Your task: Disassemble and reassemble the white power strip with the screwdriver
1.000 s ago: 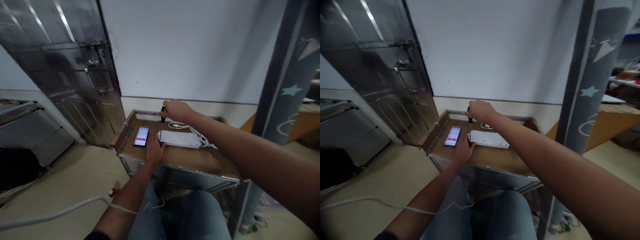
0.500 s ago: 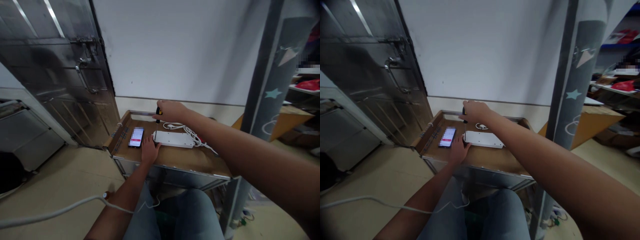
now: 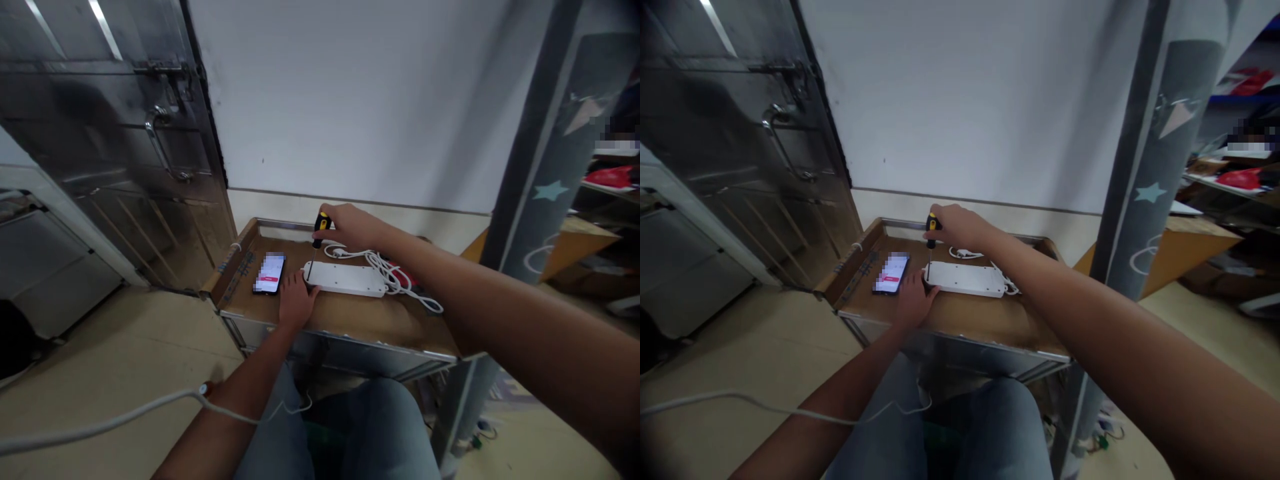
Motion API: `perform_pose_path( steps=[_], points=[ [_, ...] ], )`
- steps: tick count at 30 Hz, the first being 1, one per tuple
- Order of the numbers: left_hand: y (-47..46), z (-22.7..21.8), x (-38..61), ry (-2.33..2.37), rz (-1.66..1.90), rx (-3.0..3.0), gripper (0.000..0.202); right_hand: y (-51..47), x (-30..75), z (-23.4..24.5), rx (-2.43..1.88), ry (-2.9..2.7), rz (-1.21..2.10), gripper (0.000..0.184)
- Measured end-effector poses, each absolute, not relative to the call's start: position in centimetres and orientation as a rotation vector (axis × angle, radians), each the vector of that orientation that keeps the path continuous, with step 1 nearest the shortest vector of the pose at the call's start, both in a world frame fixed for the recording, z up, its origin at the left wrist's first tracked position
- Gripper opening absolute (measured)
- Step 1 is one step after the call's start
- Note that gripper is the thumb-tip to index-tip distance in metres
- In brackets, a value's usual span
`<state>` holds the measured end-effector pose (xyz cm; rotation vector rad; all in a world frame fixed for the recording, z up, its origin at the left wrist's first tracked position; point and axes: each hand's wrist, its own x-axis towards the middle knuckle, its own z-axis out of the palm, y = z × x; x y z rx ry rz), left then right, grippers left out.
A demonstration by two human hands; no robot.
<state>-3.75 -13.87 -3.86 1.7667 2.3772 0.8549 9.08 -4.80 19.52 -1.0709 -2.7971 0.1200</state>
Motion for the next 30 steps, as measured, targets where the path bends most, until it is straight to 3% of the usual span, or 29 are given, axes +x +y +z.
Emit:
perform_pose_path(
  steps=[14, 25, 30],
  points=[
    [-13.7, -4.0, -3.8, 2.371, 0.854, 1.779, 0.059, -5.8, 8.5, 18.4, -1.218, -2.661, 0.121, 0.043],
    [-13.9, -4.2, -3.7, 2.356, 0.854, 1.808, 0.065, -4.4, 9.6, 17.7, -0.971, -2.603, 0.254, 0.026],
    [-14.0, -4.1, -3.7, 2.341, 0.859, 1.791, 0.063, -3.5, 9.6, 19.0, -1.055, -2.381, 0.226, 0.023]
  ],
)
